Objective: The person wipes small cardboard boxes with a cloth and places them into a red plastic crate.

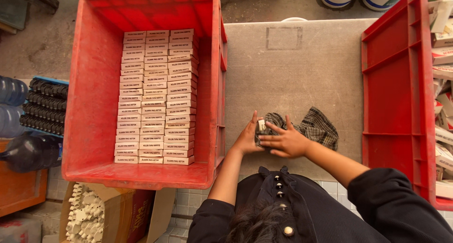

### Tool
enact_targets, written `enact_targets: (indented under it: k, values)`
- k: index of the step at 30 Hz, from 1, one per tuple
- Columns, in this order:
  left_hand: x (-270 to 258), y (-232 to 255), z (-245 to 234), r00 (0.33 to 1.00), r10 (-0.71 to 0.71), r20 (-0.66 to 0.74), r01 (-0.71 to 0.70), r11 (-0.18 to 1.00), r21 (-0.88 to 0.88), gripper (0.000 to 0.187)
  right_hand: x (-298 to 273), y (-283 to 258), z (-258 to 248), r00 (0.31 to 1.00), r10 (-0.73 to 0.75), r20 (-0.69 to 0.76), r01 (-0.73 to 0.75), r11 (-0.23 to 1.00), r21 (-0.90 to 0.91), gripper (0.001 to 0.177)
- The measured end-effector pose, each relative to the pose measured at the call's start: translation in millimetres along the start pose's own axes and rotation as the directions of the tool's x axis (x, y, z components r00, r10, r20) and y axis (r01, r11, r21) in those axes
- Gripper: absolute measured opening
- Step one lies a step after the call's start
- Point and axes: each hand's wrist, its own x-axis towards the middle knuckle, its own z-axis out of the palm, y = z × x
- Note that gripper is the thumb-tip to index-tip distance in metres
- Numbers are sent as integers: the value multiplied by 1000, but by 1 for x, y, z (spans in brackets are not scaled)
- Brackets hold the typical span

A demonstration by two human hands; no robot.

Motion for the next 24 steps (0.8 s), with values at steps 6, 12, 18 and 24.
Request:
enact_targets:
  k: [6, 12, 18, 24]
  values:
    - [0, 22, -7, 997, -70, -35, 69, 997, -37, 142, 29, 15, 9, 976, 212, -44, -216, 964, -155, 48]
    - [-12, 0, -8, 996, -15, -89, 19, 998, 53, 140, 1, -43, 19, 978, 30, -209, -31, 1000, -3, 50]
    - [-28, 2, -6, 981, -110, -160, 124, 989, 81, 128, -37, -34, 50, 982, 184, -53, -189, 975, -114, 39]
    - [-44, 27, -9, 934, -324, -153, 353, 761, 544, 138, -55, -22, 66, 864, 496, -81, -503, 851, -149, 36]
